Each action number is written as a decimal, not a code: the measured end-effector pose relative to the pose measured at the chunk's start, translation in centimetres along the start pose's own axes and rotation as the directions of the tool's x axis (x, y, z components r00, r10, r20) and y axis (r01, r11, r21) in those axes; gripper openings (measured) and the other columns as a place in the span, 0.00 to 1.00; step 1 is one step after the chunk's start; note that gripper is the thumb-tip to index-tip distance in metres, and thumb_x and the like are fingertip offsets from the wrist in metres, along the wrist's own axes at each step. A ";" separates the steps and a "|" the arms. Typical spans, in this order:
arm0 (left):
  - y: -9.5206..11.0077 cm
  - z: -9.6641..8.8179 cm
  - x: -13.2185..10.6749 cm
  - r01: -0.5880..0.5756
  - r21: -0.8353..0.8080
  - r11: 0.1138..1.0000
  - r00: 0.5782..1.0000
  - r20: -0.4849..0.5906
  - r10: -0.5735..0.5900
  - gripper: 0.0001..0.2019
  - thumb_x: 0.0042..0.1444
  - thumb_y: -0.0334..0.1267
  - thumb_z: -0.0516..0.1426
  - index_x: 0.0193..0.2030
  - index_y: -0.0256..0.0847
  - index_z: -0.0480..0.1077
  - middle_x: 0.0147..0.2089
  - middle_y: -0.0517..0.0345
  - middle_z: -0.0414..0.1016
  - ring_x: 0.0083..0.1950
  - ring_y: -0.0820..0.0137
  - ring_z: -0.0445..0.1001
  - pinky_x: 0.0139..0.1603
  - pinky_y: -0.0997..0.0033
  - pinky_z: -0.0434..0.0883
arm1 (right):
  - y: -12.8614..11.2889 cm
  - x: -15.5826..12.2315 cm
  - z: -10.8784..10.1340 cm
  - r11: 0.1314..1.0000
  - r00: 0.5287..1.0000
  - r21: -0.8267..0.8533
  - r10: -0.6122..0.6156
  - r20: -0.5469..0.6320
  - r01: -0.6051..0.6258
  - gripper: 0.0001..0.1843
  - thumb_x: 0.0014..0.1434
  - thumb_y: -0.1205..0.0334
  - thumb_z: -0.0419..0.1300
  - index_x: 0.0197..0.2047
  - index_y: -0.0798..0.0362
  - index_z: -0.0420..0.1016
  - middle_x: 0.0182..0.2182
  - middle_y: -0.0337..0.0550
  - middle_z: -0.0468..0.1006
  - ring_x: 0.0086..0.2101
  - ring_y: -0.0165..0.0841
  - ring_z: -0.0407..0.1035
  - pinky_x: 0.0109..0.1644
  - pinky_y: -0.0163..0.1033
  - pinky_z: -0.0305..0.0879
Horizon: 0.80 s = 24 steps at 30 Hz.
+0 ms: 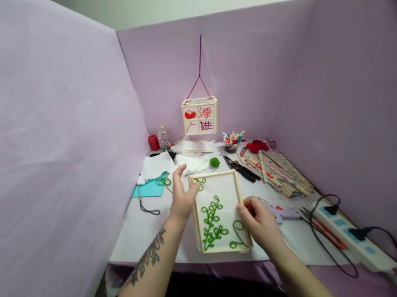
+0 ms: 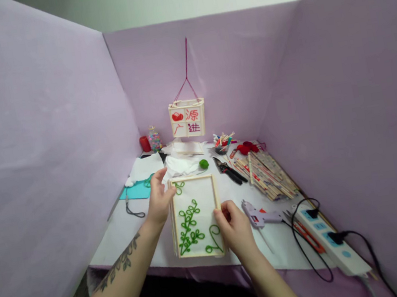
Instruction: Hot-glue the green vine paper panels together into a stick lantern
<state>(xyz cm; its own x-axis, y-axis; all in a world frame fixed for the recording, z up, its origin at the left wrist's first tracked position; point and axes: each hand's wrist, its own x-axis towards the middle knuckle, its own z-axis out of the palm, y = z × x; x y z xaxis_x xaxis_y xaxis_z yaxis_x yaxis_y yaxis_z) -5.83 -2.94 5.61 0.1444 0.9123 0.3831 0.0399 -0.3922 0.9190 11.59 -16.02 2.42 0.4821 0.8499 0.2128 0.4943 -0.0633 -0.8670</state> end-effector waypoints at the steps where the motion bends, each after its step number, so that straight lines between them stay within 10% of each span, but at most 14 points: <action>1: 0.2 -0.2 -0.2 -0.031 -0.043 0.999 0.999 -0.013 0.030 0.26 0.55 0.39 0.56 0.61 0.44 0.59 0.66 0.48 0.61 0.70 0.59 0.57 0.70 0.54 0.54 | 0.1 0.0 0.0 1.000 1.000 0.001 -0.001 -0.004 0.001 0.17 0.56 0.45 0.55 0.27 0.49 0.65 0.19 0.35 0.67 0.23 0.33 0.62 0.27 0.37 0.57; 4: 0.1 -1.1 -1.3 -0.069 -0.083 0.994 0.988 -0.143 0.056 0.19 0.61 0.43 0.53 0.58 0.45 0.61 0.63 0.49 0.65 0.67 0.62 0.62 0.66 0.60 0.61 | 0.5 0.2 0.0 1.000 1.000 0.023 -0.001 -0.007 0.001 0.17 0.57 0.45 0.55 0.28 0.49 0.66 0.20 0.35 0.67 0.23 0.33 0.62 0.28 0.37 0.57; 9: -2.2 -2.6 -4.3 0.145 -0.057 0.988 0.957 -0.247 -0.154 0.12 0.65 0.48 0.48 0.38 0.44 0.63 0.28 0.63 0.64 0.33 0.70 0.69 0.40 0.69 0.69 | 1.1 0.8 0.0 0.998 1.000 0.055 0.012 -0.008 -0.012 0.17 0.57 0.45 0.55 0.29 0.50 0.67 0.21 0.36 0.69 0.24 0.33 0.62 0.28 0.37 0.58; 18: -1.4 -1.8 -7.4 0.245 0.134 0.960 0.967 0.035 -0.252 0.15 0.58 0.47 0.55 0.46 0.40 0.70 0.43 0.51 0.74 0.42 0.64 0.74 0.43 0.64 0.72 | 1.0 0.9 0.0 0.986 1.000 0.162 0.030 0.008 -0.031 0.17 0.56 0.45 0.56 0.31 0.51 0.69 0.23 0.37 0.72 0.24 0.33 0.64 0.28 0.37 0.59; 24: -0.5 -1.5 -7.1 0.223 0.157 0.962 0.972 0.036 -0.231 0.15 0.54 0.44 0.58 0.45 0.39 0.75 0.38 0.53 0.75 0.38 0.66 0.73 0.39 0.67 0.71 | 0.7 0.8 0.1 0.975 0.998 0.216 0.062 -0.024 -0.055 0.18 0.55 0.44 0.57 0.30 0.51 0.70 0.23 0.38 0.73 0.25 0.34 0.65 0.29 0.37 0.61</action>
<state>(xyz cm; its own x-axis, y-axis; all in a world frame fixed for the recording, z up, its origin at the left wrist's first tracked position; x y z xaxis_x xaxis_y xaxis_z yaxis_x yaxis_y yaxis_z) -8.30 -9.03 2.58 0.1671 0.9734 0.1566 0.2258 -0.1924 0.9550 12.27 -15.38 1.94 0.5293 0.8313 0.1697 0.2989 0.0045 -0.9543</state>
